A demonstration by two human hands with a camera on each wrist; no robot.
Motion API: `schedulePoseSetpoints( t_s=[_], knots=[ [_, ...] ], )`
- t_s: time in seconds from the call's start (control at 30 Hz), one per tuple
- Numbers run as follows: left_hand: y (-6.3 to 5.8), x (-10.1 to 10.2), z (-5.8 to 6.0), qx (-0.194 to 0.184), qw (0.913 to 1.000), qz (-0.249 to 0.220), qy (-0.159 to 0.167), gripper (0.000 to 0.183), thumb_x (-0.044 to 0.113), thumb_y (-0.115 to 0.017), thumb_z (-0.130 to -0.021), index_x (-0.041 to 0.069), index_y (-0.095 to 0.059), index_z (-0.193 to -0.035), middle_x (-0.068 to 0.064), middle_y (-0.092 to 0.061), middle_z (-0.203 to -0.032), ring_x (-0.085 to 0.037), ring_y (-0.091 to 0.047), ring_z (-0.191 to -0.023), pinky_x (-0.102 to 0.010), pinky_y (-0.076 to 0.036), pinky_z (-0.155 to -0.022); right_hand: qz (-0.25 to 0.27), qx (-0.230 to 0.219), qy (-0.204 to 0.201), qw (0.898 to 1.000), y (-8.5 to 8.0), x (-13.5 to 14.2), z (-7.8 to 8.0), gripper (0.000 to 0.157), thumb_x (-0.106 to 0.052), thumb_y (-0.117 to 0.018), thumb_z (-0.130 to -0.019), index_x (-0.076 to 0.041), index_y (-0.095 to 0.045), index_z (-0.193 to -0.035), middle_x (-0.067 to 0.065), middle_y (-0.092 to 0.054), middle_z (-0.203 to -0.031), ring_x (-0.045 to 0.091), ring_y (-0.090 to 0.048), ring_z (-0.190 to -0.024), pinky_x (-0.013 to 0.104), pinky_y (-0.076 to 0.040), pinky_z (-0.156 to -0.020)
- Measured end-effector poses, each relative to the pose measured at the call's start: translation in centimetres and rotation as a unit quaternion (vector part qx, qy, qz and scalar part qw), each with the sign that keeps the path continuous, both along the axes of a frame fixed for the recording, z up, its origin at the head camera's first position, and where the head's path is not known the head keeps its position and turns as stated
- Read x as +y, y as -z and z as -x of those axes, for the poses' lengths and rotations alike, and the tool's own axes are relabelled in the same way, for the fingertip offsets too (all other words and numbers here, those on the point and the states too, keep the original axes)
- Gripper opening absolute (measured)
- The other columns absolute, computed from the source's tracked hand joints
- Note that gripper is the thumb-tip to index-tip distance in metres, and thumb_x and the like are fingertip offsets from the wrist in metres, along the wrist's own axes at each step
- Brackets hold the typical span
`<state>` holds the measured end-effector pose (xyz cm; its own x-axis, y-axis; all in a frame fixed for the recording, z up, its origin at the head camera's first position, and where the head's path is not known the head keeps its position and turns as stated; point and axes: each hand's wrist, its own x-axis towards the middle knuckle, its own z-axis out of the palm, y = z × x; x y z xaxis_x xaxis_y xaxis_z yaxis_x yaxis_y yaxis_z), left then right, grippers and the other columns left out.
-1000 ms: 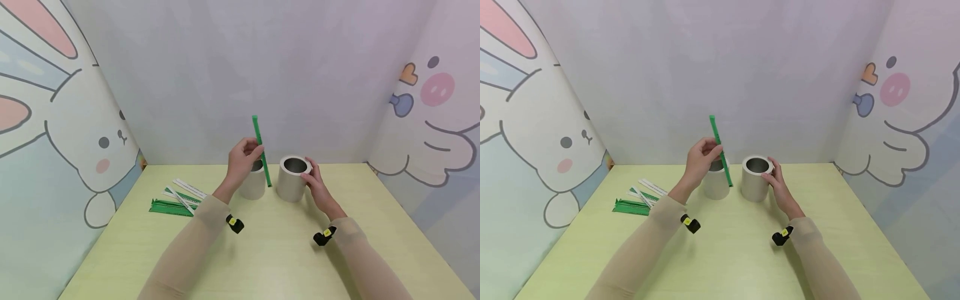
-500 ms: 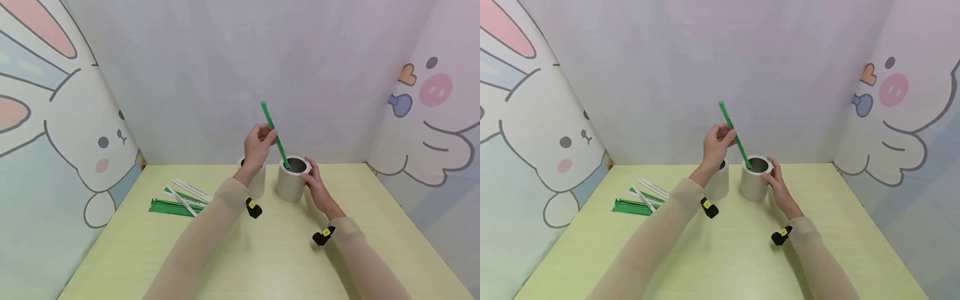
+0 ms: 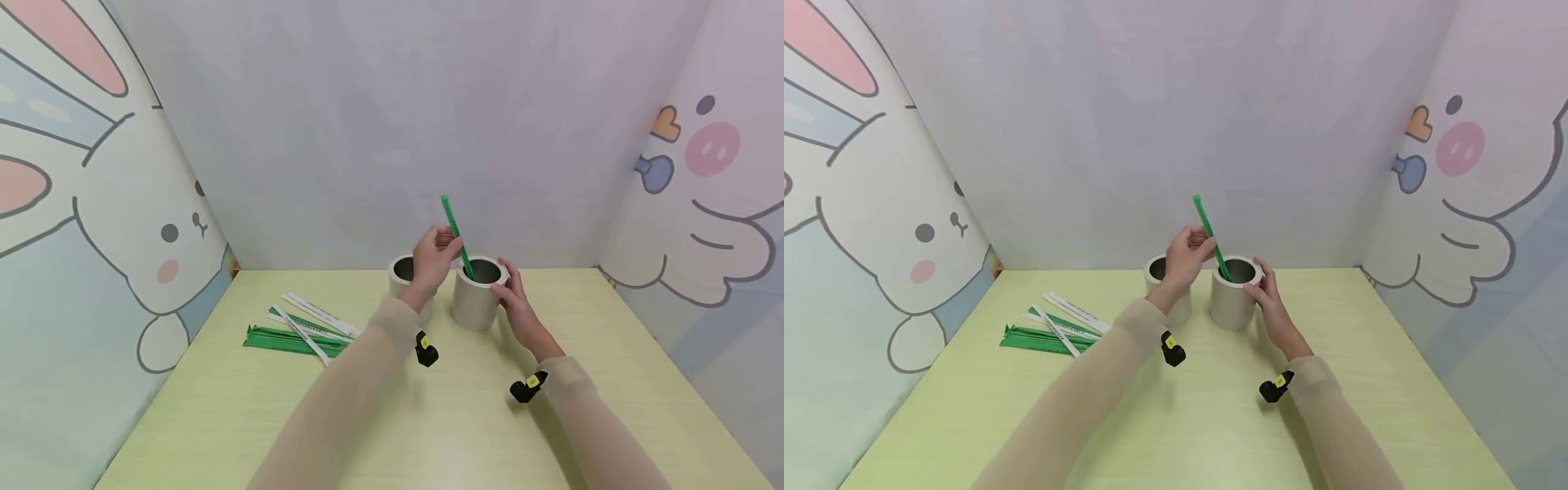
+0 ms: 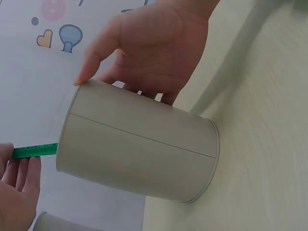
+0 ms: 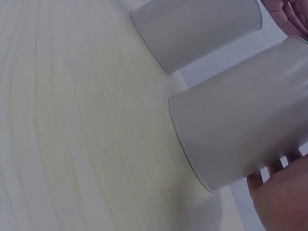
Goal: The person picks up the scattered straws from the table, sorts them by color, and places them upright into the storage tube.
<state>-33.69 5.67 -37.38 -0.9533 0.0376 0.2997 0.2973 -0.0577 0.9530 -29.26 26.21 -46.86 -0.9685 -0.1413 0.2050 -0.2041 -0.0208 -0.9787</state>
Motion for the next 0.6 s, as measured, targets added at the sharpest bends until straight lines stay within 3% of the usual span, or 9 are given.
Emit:
schedulePoseSetpoints(
  t_s=[0.17, 0.3, 0.47, 0.6],
  knots=[
    [0.7, -0.1, 0.0, -0.006, 0.998, 0.063, -0.01, 0.026, 0.016, -0.075, -0.102, 0.01, -0.07, -0.126, -0.005, -0.076, -0.114, -0.017, -0.074, -0.105, -0.027, -0.062, -0.088, 0.008, 0.0, 0.0, 1.0, 0.3, 0.0, 0.1, 0.063, -0.023, -0.039, -0.114, -0.025, -0.009, -0.169, 0.011, -0.034, -0.158, 0.013, -0.036, -0.137, 0.039, -0.026, -0.112],
    [0.1, -1.4, 0.0, 0.018, 0.9927, 0.119, -0.01, 0.035, 0.021, -0.074, -0.103, 0.013, -0.068, -0.136, -0.003, -0.076, -0.122, -0.017, -0.072, -0.113, -0.031, -0.059, -0.096, 0.009, -0.001, 0.001, 1.0, 0.4, 0.0, 0.2, 0.062, -0.023, -0.039, -0.114, -0.026, -0.009, -0.168, 0.013, -0.034, -0.159, 0.014, -0.035, -0.137, 0.04, -0.025, -0.112],
    [-1.3, -4.6, -0.4, 0.053, 0.9829, 0.176, 0.006, 0.038, 0.024, -0.075, -0.103, 0.017, -0.065, -0.139, -0.002, -0.074, -0.127, -0.018, -0.07, -0.118, -0.031, -0.057, -0.101, 0.008, -0.002, 0.003, 1.0, 0.2, 0.0, 0.1, 0.063, -0.022, -0.039, -0.113, -0.025, -0.009, -0.169, 0.016, -0.031, -0.161, 0.015, -0.033, -0.14, 0.041, -0.023, -0.114],
    [-1.8, -8.6, -0.7, 0.089, 0.9684, 0.231, 0.034, 0.037, 0.023, -0.076, -0.102, 0.018, -0.066, -0.137, -0.003, -0.074, -0.127, -0.018, -0.072, -0.115, -0.03, -0.058, -0.1, 0.005, -0.001, 0.002, 1.0, 0.2, -0.1, 0.1, 0.063, -0.021, -0.038, -0.113, -0.025, -0.009, -0.169, 0.016, -0.029, -0.163, 0.016, -0.03, -0.142, 0.043, -0.022, -0.115]
  ],
)
